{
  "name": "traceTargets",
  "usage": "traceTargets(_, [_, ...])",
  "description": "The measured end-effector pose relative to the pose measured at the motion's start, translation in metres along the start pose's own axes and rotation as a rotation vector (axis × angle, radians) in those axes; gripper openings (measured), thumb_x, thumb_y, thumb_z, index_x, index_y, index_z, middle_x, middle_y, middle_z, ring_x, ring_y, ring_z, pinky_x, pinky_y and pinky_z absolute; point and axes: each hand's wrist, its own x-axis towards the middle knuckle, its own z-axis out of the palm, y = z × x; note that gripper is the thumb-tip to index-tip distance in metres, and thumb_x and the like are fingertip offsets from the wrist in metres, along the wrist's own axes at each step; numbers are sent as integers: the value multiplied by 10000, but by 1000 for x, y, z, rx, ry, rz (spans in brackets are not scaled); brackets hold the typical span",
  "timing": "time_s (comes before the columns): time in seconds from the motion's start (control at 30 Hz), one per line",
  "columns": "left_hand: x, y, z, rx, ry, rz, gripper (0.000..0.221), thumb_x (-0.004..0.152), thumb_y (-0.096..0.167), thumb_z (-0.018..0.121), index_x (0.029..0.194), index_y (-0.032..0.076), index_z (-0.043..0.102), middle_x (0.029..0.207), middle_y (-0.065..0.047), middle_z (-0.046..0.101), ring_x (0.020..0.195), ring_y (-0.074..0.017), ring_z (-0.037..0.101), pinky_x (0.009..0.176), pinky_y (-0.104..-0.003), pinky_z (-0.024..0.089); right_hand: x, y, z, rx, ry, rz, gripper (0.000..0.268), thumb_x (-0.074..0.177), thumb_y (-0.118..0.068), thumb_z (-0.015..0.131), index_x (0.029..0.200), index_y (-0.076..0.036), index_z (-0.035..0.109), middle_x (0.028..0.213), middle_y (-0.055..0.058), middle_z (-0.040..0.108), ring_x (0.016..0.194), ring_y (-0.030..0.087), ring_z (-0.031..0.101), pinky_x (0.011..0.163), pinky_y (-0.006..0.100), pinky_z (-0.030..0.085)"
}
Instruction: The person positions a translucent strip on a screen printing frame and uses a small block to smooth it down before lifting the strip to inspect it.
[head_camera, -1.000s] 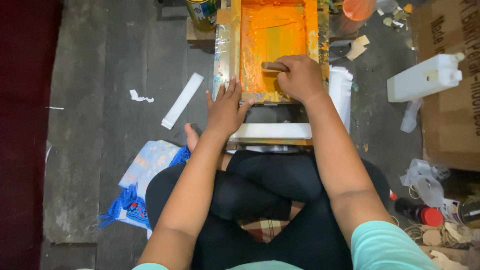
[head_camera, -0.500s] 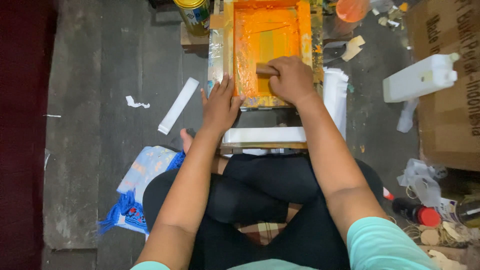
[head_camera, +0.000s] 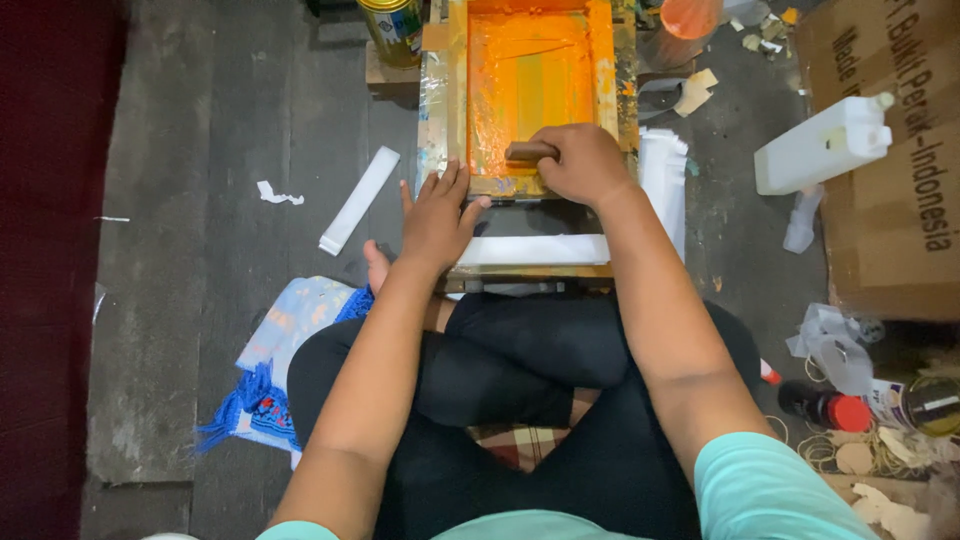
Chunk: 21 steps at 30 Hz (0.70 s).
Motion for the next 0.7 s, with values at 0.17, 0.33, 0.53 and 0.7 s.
traceTargets(0.17, [14, 2, -8, -39, -5, -13, 678, 1088, 566, 413, 1579, 99, 417, 1662, -101, 357, 1503, -398, 353, 1202, -729, 37, 17, 19, 7, -30, 88, -35, 352, 892, -85, 620, 1207, -76, 775, 960, 151, 733, 996, 420, 682, 895, 508, 549])
traceTargets(0.33, [37, -6, -3, -28, -14, -3, 686, 1088, 551, 403, 1586, 80, 402, 1678, -127, 313, 1506, -426, 332, 1190, -747, 55, 37, 51, 30, -184, 219, -183, 358, 883, -80, 644, 1222, -83, 761, 1014, 130, 733, 1042, 377, 672, 945, 440, 531])
traceTargets(0.53, [45, -12, 2, 8, -84, 23, 743, 1053, 580, 306, 1641, 141, 187, 1724, -65, 113, 1566, -403, 140, 1179, -718, 14, 41, 48, 38, -266, 198, -146, 466, 862, -110, 602, 1313, -71, 714, 1286, 130, 694, 1176, 370, 542, 840, 533, 535])
traceTargets(0.7, [31, -6, -4, 27, -106, 19, 742, 1046, 582, 285, 1630, 128, 220, 1708, -73, 168, 1547, -389, 185, 1182, -712, 1, 31, 31, 25, -223, 52, -110, 414, 846, -177, 550, 1199, -124, 759, 1104, 87, 755, 885, 364, 608, 684, 512, 512])
